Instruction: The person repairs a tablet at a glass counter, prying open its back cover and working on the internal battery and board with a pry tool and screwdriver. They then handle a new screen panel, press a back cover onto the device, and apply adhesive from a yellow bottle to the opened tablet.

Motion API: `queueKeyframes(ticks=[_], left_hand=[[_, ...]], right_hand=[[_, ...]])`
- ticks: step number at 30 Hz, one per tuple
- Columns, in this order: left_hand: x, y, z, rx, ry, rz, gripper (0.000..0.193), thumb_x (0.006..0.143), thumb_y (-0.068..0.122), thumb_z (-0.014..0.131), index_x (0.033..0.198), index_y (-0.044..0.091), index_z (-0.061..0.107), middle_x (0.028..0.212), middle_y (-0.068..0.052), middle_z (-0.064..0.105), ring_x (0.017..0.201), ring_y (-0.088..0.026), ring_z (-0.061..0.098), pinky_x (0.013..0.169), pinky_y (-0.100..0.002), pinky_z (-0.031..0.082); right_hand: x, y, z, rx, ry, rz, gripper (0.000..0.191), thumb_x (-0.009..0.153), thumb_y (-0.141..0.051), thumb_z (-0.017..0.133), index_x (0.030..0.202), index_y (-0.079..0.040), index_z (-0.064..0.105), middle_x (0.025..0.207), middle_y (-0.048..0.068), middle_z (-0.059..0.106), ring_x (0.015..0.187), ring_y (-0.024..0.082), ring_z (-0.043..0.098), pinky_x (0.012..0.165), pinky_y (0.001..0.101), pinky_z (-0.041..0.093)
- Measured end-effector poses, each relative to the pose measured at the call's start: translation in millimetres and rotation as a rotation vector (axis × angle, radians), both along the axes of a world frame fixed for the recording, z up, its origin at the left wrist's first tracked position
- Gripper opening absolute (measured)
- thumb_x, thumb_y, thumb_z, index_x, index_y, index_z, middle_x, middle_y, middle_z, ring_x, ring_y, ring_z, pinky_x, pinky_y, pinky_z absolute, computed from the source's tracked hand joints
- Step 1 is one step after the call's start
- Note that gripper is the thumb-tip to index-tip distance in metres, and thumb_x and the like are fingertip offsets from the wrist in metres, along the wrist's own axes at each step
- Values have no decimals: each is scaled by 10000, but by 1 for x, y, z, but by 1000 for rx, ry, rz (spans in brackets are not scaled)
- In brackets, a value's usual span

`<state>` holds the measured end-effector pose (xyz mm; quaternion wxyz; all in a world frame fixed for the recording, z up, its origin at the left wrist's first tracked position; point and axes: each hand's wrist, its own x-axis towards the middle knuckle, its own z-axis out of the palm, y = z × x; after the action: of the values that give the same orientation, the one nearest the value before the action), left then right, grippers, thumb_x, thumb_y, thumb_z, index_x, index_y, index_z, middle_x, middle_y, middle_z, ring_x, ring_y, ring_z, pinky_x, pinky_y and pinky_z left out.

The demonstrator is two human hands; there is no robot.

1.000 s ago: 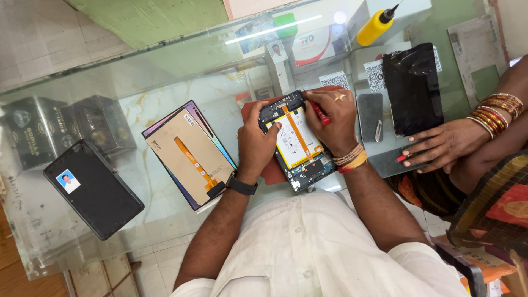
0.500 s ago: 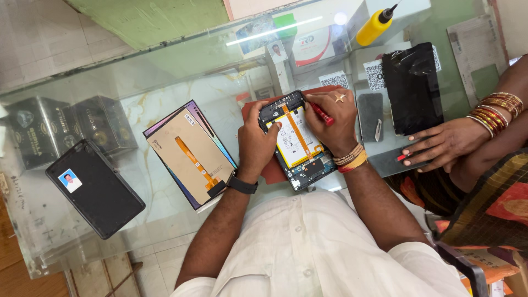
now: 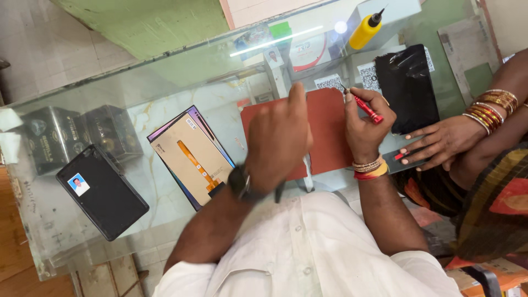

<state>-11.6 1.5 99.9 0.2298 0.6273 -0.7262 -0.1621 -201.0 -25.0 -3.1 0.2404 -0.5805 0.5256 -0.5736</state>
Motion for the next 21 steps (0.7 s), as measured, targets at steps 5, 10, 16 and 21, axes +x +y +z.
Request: queueKeyframes(ticks=[5, 10, 16, 21], left_hand=[[-1, -34, -15, 92, -133, -51, 149, 794, 21, 620, 932, -14, 577, 730, -249, 693, 703, -423, 714, 612, -496, 581], [22, -29, -21, 74, 56, -107, 214, 789, 14, 613, 1001, -14, 613, 823, -270, 711, 820, -481, 678, 756, -543, 524], [45, 5, 6, 33, 905, -124, 426, 914, -15, 645, 1336, -2, 585, 1081, -186, 721, 982, -367, 681, 886, -371, 563], [60, 69, 42, 67, 694, -367, 354, 864, -9, 636, 1209, 51, 684, 911, -63, 713, 733, -215, 728, 665, -300, 574]], right_hand=[[-17, 9, 1, -74, 88, -20, 67, 1001, 31, 751, 1054, 61, 721, 993, 111, 742, 921, 154, 689, 848, 270, 539], [-28, 21, 1, 18, -60, 28, 65, 1047, -9, 677, 1039, 55, 681, 990, 111, 732, 931, 143, 708, 870, 283, 572], [-32, 39, 8, 146, -367, 267, 185, 1136, -111, 499, 1085, 31, 605, 1051, 119, 725, 987, 153, 701, 938, 300, 572], [-28, 68, 9, 327, -484, 289, 173, 1127, -93, 549, 1107, 67, 612, 922, 50, 616, 775, 86, 516, 703, 245, 424]])
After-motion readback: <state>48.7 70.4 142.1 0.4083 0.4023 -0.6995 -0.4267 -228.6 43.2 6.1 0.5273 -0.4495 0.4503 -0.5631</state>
